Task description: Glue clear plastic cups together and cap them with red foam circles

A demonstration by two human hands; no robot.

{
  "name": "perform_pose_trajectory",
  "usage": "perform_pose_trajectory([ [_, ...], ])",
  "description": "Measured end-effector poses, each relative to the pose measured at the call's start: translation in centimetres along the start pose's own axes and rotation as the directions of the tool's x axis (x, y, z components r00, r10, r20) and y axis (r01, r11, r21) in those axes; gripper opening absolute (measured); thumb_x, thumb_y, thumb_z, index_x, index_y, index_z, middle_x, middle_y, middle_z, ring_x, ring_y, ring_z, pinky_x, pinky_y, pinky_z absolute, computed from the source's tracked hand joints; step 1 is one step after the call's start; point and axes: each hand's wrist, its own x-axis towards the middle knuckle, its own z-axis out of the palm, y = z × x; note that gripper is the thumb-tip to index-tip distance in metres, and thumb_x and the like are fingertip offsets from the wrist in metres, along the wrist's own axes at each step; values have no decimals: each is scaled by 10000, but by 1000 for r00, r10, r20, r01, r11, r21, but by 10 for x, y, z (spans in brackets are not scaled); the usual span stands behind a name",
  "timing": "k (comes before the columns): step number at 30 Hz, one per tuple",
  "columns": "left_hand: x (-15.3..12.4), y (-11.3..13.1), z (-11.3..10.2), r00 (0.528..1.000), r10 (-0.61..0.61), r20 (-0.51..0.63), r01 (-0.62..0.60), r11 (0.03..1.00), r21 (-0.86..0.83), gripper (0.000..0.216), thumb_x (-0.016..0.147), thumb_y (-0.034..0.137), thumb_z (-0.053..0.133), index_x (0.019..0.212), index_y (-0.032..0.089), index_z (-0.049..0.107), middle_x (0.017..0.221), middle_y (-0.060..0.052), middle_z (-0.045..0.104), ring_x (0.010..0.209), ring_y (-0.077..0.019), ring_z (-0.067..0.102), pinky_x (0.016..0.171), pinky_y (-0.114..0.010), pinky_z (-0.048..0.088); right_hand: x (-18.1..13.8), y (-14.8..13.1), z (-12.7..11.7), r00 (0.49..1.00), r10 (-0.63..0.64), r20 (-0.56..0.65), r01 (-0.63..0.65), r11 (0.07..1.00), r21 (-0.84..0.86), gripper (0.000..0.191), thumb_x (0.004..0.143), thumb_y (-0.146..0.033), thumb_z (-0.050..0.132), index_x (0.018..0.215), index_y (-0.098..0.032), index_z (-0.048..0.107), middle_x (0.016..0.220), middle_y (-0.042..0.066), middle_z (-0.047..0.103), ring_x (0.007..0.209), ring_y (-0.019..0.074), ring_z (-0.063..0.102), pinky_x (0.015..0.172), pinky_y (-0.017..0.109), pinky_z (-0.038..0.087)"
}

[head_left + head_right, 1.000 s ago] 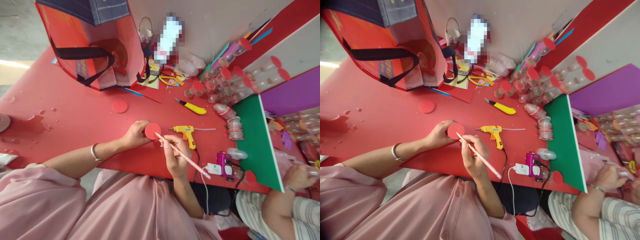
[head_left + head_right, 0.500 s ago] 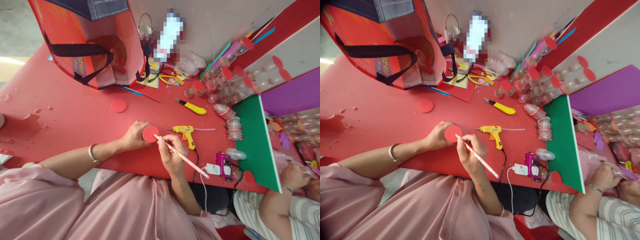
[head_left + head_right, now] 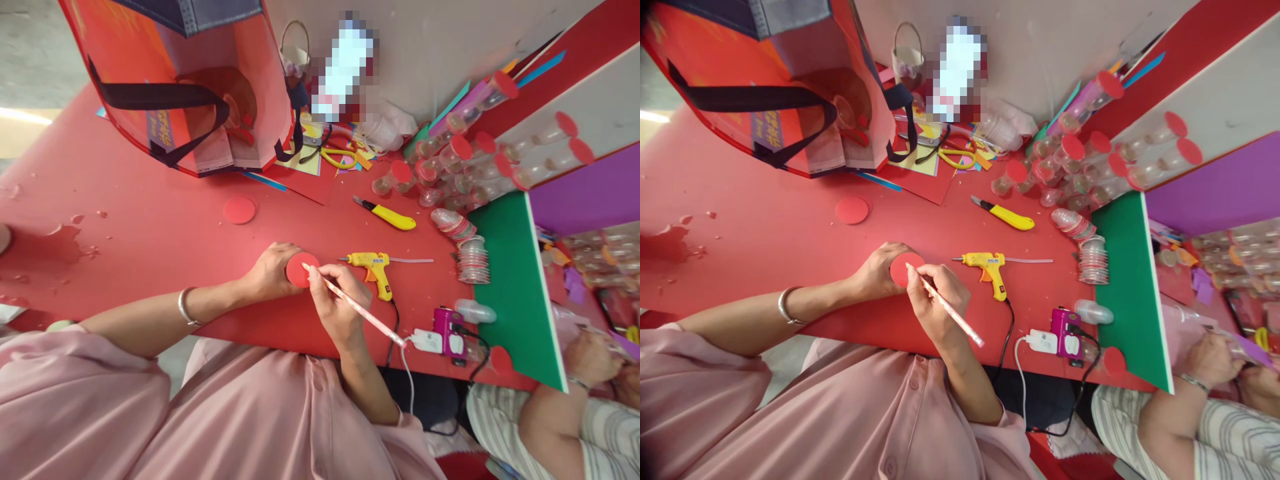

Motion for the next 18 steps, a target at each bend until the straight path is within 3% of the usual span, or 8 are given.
perform_pose_trajectory([
  [18, -1, -1, 1, 1000, 19, -19, -19, 1000, 3, 274, 807, 365, 730, 1008, 190, 666, 949, -75, 765, 878, -251, 716, 866, -408, 515, 6, 3, 2, 996, -83, -21, 81, 993, -81, 112, 977, -289, 672, 907, -202, 678, 749, 10, 713, 631, 113, 634, 643, 234, 523],
])
